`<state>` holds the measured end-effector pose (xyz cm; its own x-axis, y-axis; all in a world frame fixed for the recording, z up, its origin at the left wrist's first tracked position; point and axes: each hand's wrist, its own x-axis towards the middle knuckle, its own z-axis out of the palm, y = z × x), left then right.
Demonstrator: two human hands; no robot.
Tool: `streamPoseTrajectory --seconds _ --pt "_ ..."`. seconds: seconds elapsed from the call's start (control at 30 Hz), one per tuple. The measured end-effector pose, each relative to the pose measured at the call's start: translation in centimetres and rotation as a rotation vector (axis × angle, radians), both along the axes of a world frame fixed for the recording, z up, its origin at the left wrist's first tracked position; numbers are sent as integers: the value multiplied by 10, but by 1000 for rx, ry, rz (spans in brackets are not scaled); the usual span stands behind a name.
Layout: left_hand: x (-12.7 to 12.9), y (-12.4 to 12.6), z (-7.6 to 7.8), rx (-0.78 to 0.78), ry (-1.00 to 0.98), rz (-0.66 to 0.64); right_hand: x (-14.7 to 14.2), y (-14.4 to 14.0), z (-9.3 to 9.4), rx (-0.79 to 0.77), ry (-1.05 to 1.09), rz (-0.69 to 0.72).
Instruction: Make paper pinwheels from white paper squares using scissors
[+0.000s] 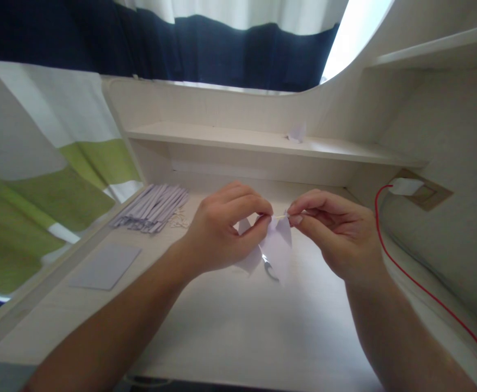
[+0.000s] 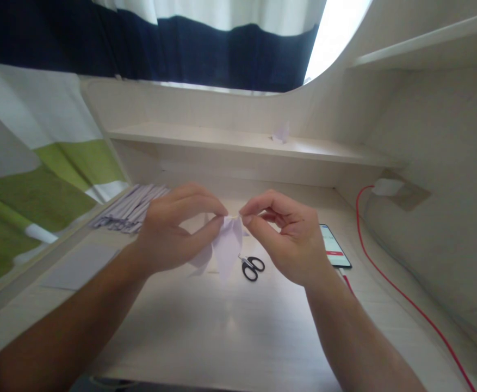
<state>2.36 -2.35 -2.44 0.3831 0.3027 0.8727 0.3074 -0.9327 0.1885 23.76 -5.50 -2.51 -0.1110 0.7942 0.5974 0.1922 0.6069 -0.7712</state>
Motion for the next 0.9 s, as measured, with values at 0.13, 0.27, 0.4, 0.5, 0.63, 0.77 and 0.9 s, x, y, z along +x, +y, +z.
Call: streamPoseTrajectory --seconds 0.13,0.27,0.4,0.5,0.63,0.77,0.9 --pt "-1 0 0 -1 23 -15 -1 -1 0 1 -17 -1" --pt "-2 1 0 -18 39 -15 0 -1 1 17 -54 -13" --pt "-2 0 0 -31 59 -7 0 0 0 46 -90 -30" --pt "-2 0 0 -45 76 -1 0 0 -1 61 -93 -24" --pt "-2 1 -1 -57 88 5 0 0 -1 50 -98 -8" --pt "-2 1 -2 -66 109 17 0 -1 0 71 -142 -16" --pt "-3 0 -2 -82 134 22 1 -1 0 107 -205 -31"
